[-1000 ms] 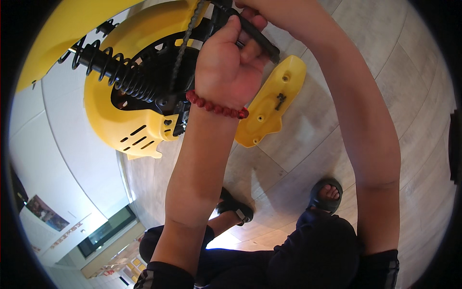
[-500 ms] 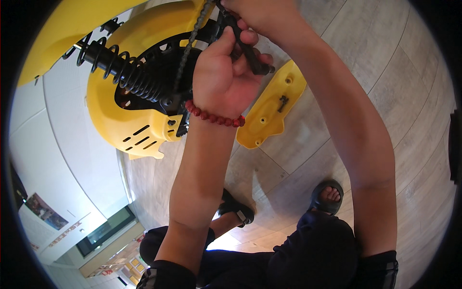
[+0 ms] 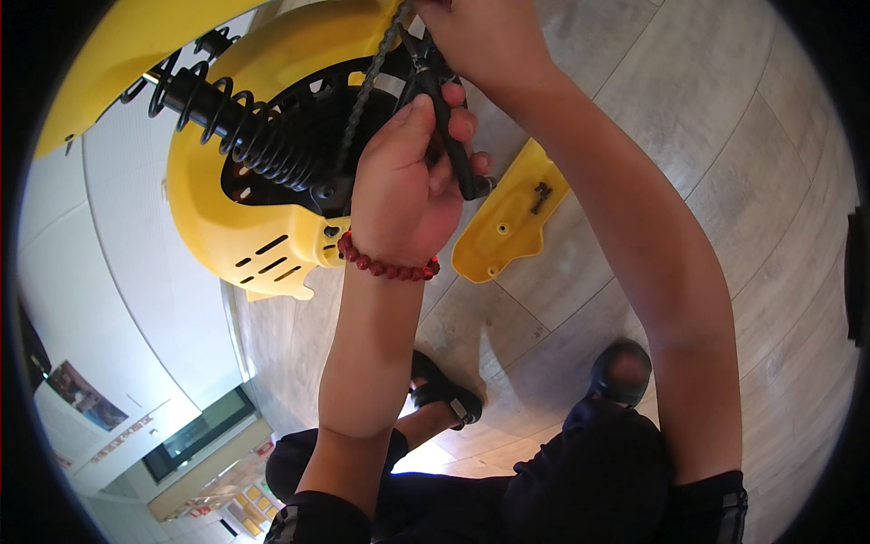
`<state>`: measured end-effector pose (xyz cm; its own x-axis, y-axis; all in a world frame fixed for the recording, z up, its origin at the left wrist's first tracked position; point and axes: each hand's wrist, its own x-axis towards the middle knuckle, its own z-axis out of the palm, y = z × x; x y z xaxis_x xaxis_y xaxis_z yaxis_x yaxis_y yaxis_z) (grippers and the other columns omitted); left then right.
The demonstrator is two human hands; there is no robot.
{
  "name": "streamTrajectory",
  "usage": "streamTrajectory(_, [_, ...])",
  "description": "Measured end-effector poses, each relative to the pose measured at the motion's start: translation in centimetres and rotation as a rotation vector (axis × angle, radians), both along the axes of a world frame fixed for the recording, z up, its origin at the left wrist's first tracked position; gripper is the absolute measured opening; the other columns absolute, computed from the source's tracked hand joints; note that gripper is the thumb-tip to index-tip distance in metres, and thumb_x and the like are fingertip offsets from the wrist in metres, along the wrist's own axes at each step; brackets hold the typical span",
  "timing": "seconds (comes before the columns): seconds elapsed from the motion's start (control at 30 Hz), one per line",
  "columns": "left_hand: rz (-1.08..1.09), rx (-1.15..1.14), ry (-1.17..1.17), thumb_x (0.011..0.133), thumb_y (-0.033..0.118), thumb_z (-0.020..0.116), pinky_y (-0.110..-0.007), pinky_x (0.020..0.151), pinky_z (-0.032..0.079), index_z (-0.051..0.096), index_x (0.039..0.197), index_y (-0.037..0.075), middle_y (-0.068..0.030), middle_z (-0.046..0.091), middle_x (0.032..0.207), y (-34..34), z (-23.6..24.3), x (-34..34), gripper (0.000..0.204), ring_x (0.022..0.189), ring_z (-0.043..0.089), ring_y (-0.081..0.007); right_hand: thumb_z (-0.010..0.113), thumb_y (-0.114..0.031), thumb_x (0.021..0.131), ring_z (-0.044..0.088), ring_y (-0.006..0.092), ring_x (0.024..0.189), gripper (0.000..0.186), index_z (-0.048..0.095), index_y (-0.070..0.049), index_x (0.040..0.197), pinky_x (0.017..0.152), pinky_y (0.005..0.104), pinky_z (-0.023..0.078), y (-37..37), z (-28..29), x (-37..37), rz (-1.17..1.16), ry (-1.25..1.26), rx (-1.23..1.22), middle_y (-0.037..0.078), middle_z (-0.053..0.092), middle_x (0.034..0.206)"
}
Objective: Remove and replace the plastic chain guard on a yellow electric scooter using a hex key tool.
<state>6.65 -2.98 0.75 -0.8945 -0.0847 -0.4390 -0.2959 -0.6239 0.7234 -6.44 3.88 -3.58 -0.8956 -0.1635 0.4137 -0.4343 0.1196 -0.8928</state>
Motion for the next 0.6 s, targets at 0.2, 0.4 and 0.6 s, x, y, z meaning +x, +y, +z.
streamTrajectory(0.2, [-0.049, 0.015, 0.02, 0.096, 0.021, 0.036, -0.03, 0.069, 0.04, 0.051, 0.104, 0.002, -0.0046, 0.055, 0.079, -0.3, -0.3, 1.8, 0.025, 0.055, 0.039, -0.008, 0.056, -0.011, 0.073, 0.057, 0.0406, 0.073, 0.018, 0.059, 0.006, 0.077, 0.066, 0.0431, 0.046, 0.0, -0.3, -0.4, 0.0, 0.076, -0.021, 0.026, 0.058, 0.075])
streamTrajectory(0.4, [-0.027, -0.133, -0.062, 0.096, 0.023, 0.037, -0.03, 0.068, 0.038, 0.052, 0.105, 0.005, -0.0012, 0.053, 0.076, 1.0, 0.1, 2.7, 0.025, 0.051, 0.036, -0.0065, 0.055, -0.013, 0.072, 0.057, 0.0393, 0.07, 0.018, 0.058, 0.006, 0.074, 0.062, 0.0418, 0.045, 0.6, -0.5, -0.4, 0.062, 0.014, -0.058, 0.025, 0.057, 0.072])
streamTrajectory(0.6, [-0.103, -0.199, -0.058, 0.096, 0.023, 0.037, -0.032, 0.068, 0.039, 0.051, 0.104, 0.003, -0.0048, 0.051, 0.074, 0.9, -0.2, 4.1, 0.025, 0.07, 0.046, -0.0141, 0.057, -0.013, 0.072, 0.06, 0.0384, 0.07, 0.019, 0.061, 0.004, 0.076, 0.062, 0.0424, 0.047, 5.5, -3.4, 1.9, -0.034, -0.096, 0.047, 0.025, 0.06, 0.076])
